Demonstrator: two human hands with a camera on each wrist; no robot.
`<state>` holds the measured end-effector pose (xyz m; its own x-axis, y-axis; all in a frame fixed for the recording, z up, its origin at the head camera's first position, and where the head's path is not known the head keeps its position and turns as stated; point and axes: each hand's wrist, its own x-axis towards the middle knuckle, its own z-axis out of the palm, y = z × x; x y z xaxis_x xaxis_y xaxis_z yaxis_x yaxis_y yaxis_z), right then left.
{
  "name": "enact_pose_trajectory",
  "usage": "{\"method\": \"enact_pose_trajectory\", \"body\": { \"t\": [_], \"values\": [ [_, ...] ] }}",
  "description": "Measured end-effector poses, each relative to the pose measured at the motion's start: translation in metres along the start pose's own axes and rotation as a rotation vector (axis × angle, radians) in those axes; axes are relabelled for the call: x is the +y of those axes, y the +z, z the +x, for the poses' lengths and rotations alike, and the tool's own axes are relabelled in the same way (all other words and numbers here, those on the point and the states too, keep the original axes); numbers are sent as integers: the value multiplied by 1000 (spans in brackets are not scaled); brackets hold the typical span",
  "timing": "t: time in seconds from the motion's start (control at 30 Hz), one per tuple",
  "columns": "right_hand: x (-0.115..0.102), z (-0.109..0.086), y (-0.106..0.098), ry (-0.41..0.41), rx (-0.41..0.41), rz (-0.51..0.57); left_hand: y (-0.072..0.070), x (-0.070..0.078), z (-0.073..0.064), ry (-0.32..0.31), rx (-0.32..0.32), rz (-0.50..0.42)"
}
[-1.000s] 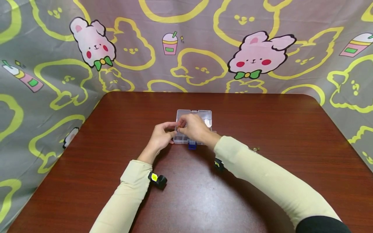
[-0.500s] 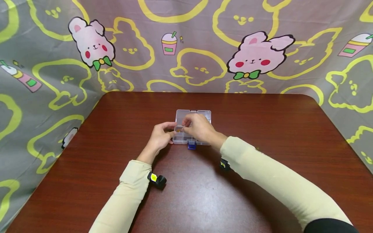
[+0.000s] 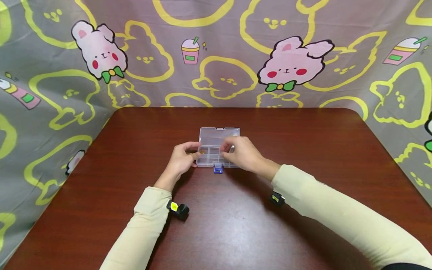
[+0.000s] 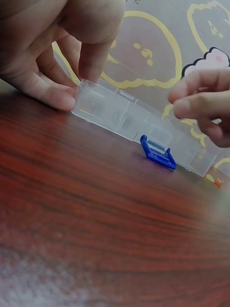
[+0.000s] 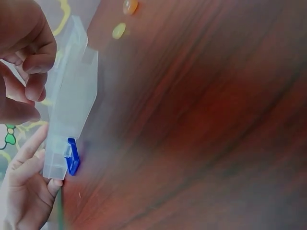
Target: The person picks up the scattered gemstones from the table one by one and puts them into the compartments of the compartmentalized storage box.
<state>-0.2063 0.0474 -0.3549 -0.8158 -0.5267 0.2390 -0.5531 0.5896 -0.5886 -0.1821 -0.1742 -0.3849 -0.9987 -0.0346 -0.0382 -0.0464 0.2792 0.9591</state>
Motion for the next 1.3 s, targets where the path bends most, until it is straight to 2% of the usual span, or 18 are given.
{"method": "enact_pose_trajectory", "body": {
  "t": [0.2,0.43,0.87,1.07,1.3],
  "values": [
    [10,-21,-14,-4,26,47,0,0,0,-8,-1,11],
    [27,-48,-33,58,65,99,-2,1,-1,-25,-3,13],
    [58,-96,-58,158,73,54,0,1,-1,-17,-11,18],
    [68,-114,-65,192,70,73,0,1,0,-23,-14,27],
    [79,-124,-70,205,69,87,-1,1,0,-31,-13,24]
  ]
}}
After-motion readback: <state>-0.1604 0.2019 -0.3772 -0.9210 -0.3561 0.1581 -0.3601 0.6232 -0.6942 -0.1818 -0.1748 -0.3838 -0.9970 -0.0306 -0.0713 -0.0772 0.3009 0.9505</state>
